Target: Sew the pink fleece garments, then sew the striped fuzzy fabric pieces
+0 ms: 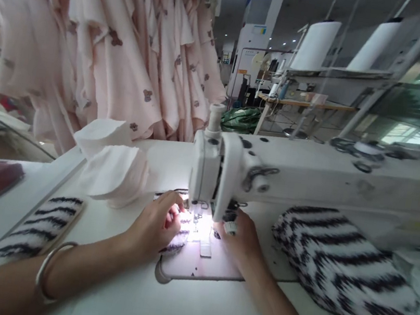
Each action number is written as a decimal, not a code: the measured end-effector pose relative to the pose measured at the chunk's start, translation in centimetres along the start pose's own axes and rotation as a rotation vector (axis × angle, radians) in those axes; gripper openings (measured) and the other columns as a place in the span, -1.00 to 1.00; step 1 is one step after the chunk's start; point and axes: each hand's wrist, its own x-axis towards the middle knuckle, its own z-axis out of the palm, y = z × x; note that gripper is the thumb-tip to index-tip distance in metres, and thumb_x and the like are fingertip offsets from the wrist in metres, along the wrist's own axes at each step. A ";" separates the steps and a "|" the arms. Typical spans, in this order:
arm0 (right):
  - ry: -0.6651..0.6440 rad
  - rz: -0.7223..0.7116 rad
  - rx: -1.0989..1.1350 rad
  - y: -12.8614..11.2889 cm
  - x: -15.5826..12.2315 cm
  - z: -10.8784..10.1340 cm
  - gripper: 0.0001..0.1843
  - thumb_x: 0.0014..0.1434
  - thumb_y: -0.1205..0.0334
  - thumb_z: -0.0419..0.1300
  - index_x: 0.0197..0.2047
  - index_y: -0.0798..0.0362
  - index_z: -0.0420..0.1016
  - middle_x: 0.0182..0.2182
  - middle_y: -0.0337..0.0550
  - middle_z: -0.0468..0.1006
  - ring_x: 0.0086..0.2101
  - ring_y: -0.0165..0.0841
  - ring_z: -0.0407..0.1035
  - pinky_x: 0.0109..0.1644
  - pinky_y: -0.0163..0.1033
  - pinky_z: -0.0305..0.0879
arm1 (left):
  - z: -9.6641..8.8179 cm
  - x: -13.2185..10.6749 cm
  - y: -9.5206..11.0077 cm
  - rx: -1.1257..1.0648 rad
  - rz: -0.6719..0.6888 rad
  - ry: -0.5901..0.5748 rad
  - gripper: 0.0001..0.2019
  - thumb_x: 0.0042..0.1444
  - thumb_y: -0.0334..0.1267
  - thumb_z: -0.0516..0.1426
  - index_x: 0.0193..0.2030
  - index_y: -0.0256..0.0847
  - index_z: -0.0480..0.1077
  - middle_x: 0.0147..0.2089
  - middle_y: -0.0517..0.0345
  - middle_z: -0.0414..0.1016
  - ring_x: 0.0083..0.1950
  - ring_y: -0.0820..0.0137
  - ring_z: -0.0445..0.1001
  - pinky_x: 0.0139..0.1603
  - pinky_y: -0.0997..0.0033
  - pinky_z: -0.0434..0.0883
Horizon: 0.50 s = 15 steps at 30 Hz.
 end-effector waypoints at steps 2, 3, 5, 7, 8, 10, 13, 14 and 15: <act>0.011 -0.023 -0.069 0.3 0.9 -1.1 -0.74 0.22 0.07 0.13 -0.30 0.12 0.43 -0.40 -0.26 0.47 -0.43 -0.47 0.37 -0.34 -0.29 0.35 | 0.0 0.2 0.0 0.046 0.019 -0.003 -0.77 -0.01 -0.57 -0.03 -0.25 -0.19 0.18 -0.26 0.20 0.32 -0.51 0.57 0.26 -0.52 0.58 0.25; 0.030 -0.034 -0.101 0.4 1.4 -1.8 -0.74 0.22 0.08 0.13 -0.29 0.13 0.42 -0.40 -0.26 0.47 -0.44 -0.48 0.37 -0.34 -0.29 0.35 | -0.1 0.2 0.1 0.071 0.035 -0.009 -0.78 -0.01 -0.57 -0.04 -0.26 -0.20 0.19 -0.25 0.17 0.32 -0.50 0.55 0.26 -0.52 0.56 0.27; 0.088 -0.073 -0.167 0.5 2.0 -3.2 -0.77 0.22 0.13 0.12 -0.26 0.14 0.43 -0.36 -0.19 0.49 -0.37 -0.42 0.40 -0.25 -0.20 0.37 | -0.4 0.1 0.3 0.123 0.084 -0.036 -0.79 0.00 -0.57 -0.02 -0.25 -0.21 0.21 -0.23 0.11 0.33 -0.41 0.46 0.33 -0.45 0.47 0.35; 0.134 -0.156 -0.229 0.6 1.3 -4.1 -0.79 0.22 0.21 0.07 -0.18 0.15 0.44 -0.23 -0.02 0.51 -0.21 -0.29 0.41 -0.08 -0.07 0.34 | -1.0 -0.2 0.4 0.165 0.143 -0.075 -0.79 0.02 -0.54 0.01 -0.20 -0.23 0.22 -0.20 0.04 0.34 -0.25 0.32 0.38 -0.30 0.30 0.43; 0.140 -0.210 -0.253 0.8 0.4 -4.2 -0.75 0.21 0.23 0.04 -0.12 0.15 0.45 -0.15 0.05 0.50 -0.12 -0.22 0.39 0.00 -0.02 0.30 | -1.3 -0.4 0.4 0.179 0.167 -0.093 -0.78 0.04 -0.52 0.03 -0.16 -0.23 0.22 -0.17 0.01 0.35 -0.17 0.26 0.38 -0.22 0.21 0.44; 0.111 -0.334 -0.289 1.2 -2.7 -3.7 -0.64 0.21 0.19 0.00 0.01 0.12 0.42 0.00 0.07 0.45 0.01 -0.13 0.32 0.08 0.02 0.26 | -2.1 -0.8 0.1 0.212 0.213 -0.139 -0.74 0.08 -0.47 0.06 -0.06 -0.24 0.21 -0.09 -0.04 0.36 -0.04 0.20 0.37 -0.07 0.09 0.43; 0.108 -0.605 -0.379 2.1 -8.7 -2.6 -0.53 0.19 0.12 0.03 0.14 0.08 0.33 0.09 0.04 0.38 0.05 -0.04 0.30 -0.01 0.03 0.38 | -3.0 -1.6 -0.8 0.305 0.281 -0.202 -0.63 0.14 -0.36 0.09 0.09 -0.22 0.16 0.10 -0.11 0.30 0.19 0.13 0.25 0.15 0.01 0.33; 0.069 -0.738 -0.388 2.3 -10.5 -2.4 -0.50 0.18 0.12 0.06 0.18 0.02 0.29 0.11 -0.02 0.37 0.06 -0.08 0.30 0.00 -0.03 0.39 | -3.2 -2.1 -1.0 0.341 0.292 -0.220 -0.60 0.16 -0.33 0.07 0.14 -0.22 0.13 0.16 -0.13 0.26 0.23 0.12 0.21 0.19 0.00 0.30; 0.057 -0.890 -0.310 2.5 -12.0 -2.5 -0.56 0.17 0.10 0.07 0.12 -0.07 0.35 0.01 -0.10 0.47 -0.02 -0.15 0.39 -0.07 -0.15 0.44 | -3.3 -2.7 -1.1 0.370 0.292 -0.230 -0.58 0.18 -0.32 0.05 0.17 -0.22 0.10 0.20 -0.15 0.23 0.26 0.11 0.17 0.21 -0.02 0.28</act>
